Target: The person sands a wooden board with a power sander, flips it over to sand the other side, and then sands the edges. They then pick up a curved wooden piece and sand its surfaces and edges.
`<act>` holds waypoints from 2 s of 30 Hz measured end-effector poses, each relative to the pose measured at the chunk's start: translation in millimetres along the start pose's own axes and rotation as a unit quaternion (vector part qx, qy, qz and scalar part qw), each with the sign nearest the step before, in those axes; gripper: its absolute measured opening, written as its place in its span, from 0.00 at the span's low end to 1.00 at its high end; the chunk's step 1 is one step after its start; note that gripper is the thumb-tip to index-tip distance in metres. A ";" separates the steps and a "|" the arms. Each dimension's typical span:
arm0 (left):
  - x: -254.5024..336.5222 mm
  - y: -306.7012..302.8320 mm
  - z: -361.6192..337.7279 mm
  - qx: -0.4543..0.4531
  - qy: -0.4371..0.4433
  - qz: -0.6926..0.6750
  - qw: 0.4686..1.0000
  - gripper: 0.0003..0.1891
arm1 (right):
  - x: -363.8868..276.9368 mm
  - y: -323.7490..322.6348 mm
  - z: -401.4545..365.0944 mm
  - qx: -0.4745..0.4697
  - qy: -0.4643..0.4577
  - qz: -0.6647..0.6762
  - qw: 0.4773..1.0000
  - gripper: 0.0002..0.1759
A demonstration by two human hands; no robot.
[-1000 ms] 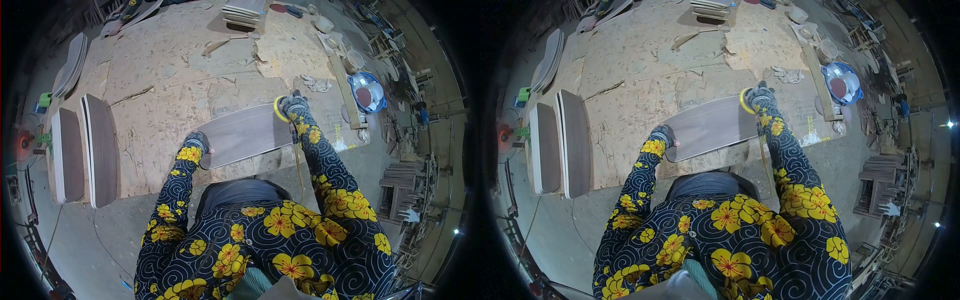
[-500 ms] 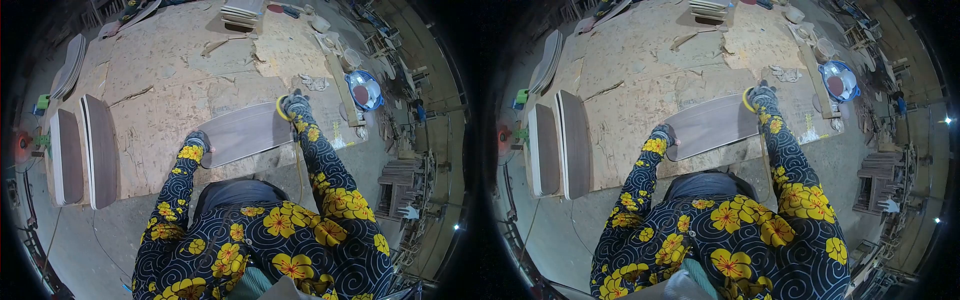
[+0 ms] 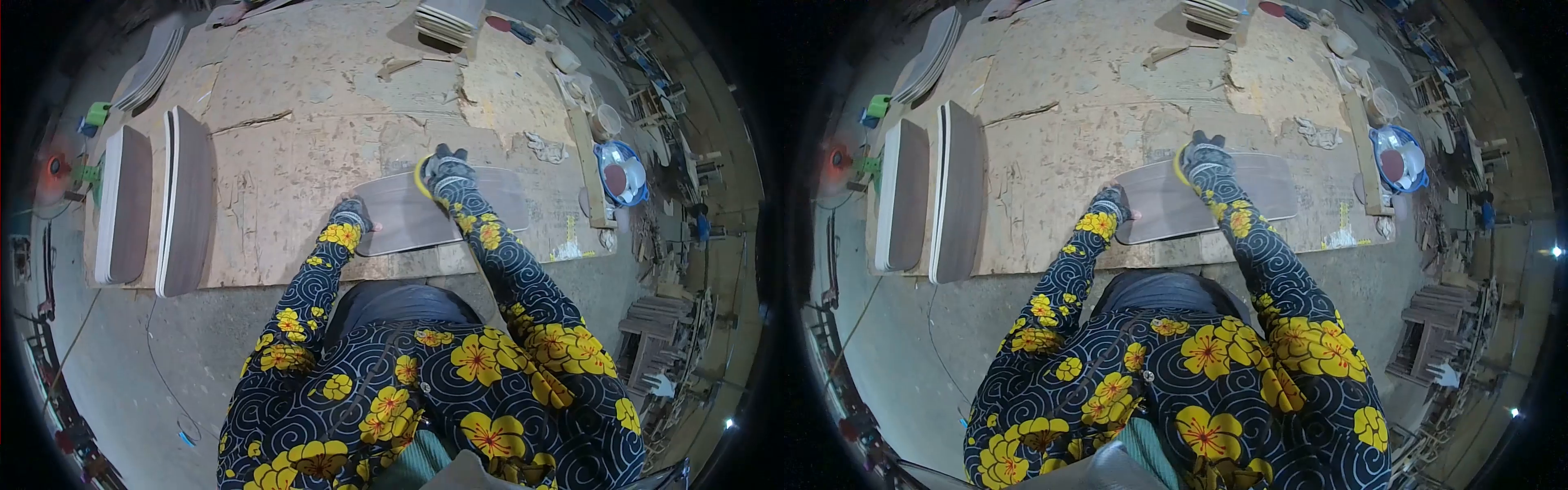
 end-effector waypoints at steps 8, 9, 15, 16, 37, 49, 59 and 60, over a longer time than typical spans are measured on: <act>-27.7 42.4 -51.3 -0.014 -0.046 -0.046 0.998 0.54 | -89.0 33.1 -14.0 0.030 -0.148 -0.024 0.988 0.20; -29.2 46.5 -61.2 -0.005 -0.038 -0.050 0.998 0.53 | -94.3 39.0 -14.2 0.030 -0.157 -0.016 0.987 0.21; -16.8 26.3 -89.9 -0.001 -0.028 -0.046 0.999 0.45 | -120.4 69.0 -23.2 0.070 -0.275 -0.009 0.959 0.20; -13.6 24.1 -86.9 0.018 -0.027 -0.048 0.998 0.43 | -118.1 52.6 -35.4 0.064 -0.281 -0.003 0.957 0.20; 71.4 8.0 -34.0 -0.097 -0.040 0.148 0.983 0.57 | 296.6 22.1 84.7 -0.119 0.115 -0.015 0.986 0.30; 69.3 12.5 -35.2 -0.081 -0.027 0.139 0.987 0.55 | 264.7 -5.7 67.3 -0.105 0.134 0.014 0.985 0.27; 57.0 22.9 -22.2 -0.097 -0.024 0.121 0.988 0.59 | 241.7 -17.9 52.3 -0.069 0.142 0.082 0.984 0.35; 58.4 22.0 -21.8 -0.097 -0.023 0.120 0.988 0.59 | 247.0 -18.3 56.7 -0.056 0.186 0.145 0.970 0.34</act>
Point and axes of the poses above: each hand's wrist, its own z-axis towards the middle knuckle, its own y-axis out of the palm, x = y × z, the point moved 8 cm from there along z, towards the middle knuckle
